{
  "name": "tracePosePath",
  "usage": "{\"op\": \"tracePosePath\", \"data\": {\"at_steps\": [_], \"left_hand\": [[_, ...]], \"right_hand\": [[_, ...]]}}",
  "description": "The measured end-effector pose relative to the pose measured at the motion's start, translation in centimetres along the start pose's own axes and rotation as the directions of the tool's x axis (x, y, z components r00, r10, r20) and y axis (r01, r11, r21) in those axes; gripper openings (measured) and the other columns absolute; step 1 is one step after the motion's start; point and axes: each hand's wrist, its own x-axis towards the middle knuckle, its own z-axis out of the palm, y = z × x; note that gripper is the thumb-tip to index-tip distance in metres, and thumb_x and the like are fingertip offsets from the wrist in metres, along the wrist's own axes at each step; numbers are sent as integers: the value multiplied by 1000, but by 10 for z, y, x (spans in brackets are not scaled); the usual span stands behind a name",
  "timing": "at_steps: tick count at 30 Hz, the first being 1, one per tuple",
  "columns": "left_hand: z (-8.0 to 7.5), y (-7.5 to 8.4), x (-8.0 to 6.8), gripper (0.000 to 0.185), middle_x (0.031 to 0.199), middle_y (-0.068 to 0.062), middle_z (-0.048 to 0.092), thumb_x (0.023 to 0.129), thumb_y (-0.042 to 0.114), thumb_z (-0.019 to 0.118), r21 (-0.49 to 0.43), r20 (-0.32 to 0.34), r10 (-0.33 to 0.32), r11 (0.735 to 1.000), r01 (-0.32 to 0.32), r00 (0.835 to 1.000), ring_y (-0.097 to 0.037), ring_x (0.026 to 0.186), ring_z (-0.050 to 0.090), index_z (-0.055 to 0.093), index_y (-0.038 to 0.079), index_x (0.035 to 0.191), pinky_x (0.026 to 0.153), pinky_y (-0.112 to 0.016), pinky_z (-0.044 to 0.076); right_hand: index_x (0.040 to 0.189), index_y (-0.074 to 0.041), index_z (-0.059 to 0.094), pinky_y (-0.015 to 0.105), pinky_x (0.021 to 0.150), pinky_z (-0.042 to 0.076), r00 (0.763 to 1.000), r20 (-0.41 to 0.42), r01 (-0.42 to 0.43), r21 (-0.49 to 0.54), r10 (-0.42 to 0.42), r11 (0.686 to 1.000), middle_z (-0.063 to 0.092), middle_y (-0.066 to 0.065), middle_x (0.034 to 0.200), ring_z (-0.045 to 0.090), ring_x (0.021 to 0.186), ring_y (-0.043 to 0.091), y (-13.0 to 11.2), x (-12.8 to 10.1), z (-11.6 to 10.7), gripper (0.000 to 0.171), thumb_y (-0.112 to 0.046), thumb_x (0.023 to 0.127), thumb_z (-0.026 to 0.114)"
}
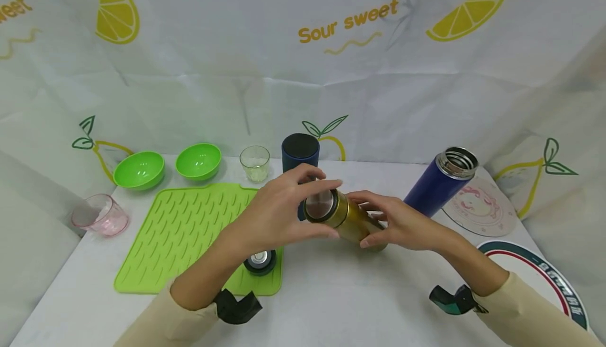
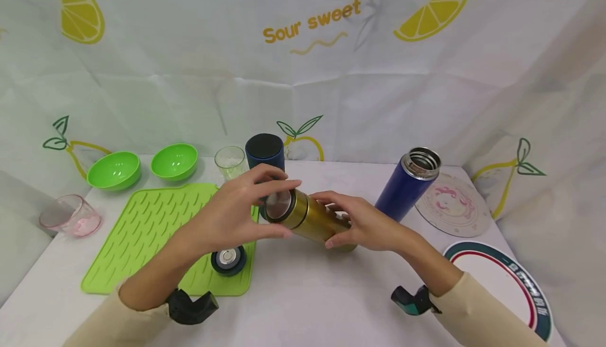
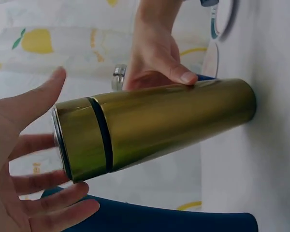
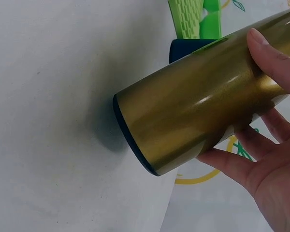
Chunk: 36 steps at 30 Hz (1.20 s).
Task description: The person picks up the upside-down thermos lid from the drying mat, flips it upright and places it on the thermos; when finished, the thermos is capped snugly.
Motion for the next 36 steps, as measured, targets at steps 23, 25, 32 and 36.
{"op": "tracePosePath", "data": {"at_steps": [23, 25, 32, 36], "left_hand": [[1, -6, -1, 54, 121, -2, 65, 79, 33, 88, -12, 11, 87, 996, -86, 996, -12, 100, 61, 72, 24, 130, 82, -23, 52], [-2, -9, 0, 52, 130, -2, 64, 80, 23, 89, -73, 52, 143, 988, -139, 988, -16, 116, 59, 72, 23, 129, 95, -31, 53], [-1, -10, 1, 71, 129, -3, 62, 74, 46, 89, 46, 27, 28, 999, -29, 999, -14, 106, 65, 65, 26, 138, 84, -27, 56], [4, -5, 1, 71, 101, 0, 66, 74, 59, 84, 127, -32, -64, 990, 68, 997, -8, 72, 57, 70, 23, 133, 61, -17, 46]], "right_hand": [[152, -22, 43, 63, 103, 52, 1000, 9, 7, -7, -7, 1000, 54, 10, 151, 56, 136, 42, -2, 2, 0, 82, -21, 82, 86], [152, -22, 43, 64, 103, 52, 1000, 6, 5, -7, -5, 1000, 54, 9, 151, 56, 136, 42, -2, 2, 0, 82, -21, 82, 86], [152, -17, 41, 65, 101, 52, 1000, -18, 17, -30, -18, 999, 52, 16, 153, 55, 135, 48, 0, 2, 2, 79, -24, 85, 83], [152, -17, 42, 64, 101, 52, 1000, -13, 24, -24, -24, 999, 52, 14, 153, 55, 135, 47, -1, 3, 4, 78, -23, 86, 83]]}}
